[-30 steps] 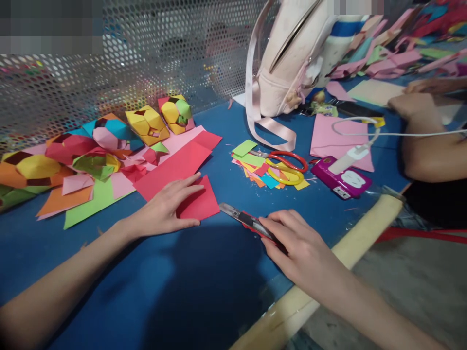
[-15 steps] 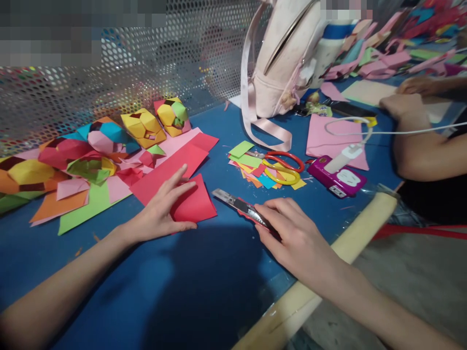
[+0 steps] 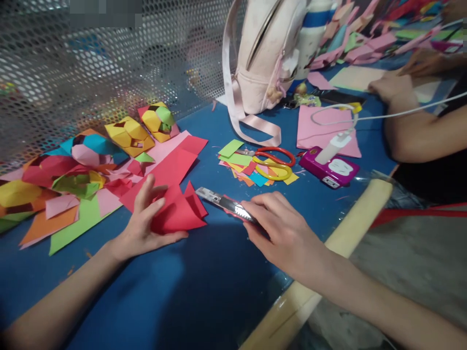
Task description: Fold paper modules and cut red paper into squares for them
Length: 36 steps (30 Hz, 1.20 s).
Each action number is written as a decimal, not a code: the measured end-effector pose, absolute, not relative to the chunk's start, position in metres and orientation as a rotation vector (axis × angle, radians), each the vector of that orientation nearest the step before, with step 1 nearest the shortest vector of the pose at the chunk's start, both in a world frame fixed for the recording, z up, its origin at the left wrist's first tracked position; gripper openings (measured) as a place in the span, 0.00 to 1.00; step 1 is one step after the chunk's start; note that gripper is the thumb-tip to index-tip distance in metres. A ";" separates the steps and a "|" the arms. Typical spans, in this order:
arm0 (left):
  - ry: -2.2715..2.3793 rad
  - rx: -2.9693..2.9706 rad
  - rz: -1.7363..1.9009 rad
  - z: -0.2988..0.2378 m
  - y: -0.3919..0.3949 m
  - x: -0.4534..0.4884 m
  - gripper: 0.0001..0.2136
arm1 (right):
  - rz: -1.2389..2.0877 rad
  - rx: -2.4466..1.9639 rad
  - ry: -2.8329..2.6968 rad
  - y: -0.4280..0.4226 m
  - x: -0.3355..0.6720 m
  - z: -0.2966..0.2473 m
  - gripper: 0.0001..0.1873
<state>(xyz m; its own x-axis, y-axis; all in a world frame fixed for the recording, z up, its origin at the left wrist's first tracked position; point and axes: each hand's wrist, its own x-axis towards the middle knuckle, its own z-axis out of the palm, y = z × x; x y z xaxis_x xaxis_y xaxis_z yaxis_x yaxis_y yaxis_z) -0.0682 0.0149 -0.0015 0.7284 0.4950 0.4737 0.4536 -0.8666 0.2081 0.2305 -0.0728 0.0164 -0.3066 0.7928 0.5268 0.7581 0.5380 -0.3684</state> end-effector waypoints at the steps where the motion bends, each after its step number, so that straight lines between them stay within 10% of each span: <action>1: 0.788 2.851 0.834 -0.001 0.015 -0.068 0.51 | 0.071 -1.243 -2.111 -0.072 0.231 0.013 0.15; 24: 0.813 2.886 0.617 0.008 0.022 -0.060 0.14 | 0.108 -1.052 -2.314 -0.076 0.203 0.003 0.10; 36: 0.740 3.020 0.296 -0.002 0.031 -0.062 0.16 | 0.225 -0.987 -2.344 -0.080 0.204 -0.001 0.11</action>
<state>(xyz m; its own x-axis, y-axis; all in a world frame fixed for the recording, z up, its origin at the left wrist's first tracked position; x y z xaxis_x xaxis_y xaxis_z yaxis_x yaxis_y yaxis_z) -0.0624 0.0311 -0.0017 0.8697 0.4600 0.1789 0.4565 -0.8875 0.0628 0.2040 -0.0800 -0.0008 -0.5580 0.6993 0.4469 0.6015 0.7118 -0.3628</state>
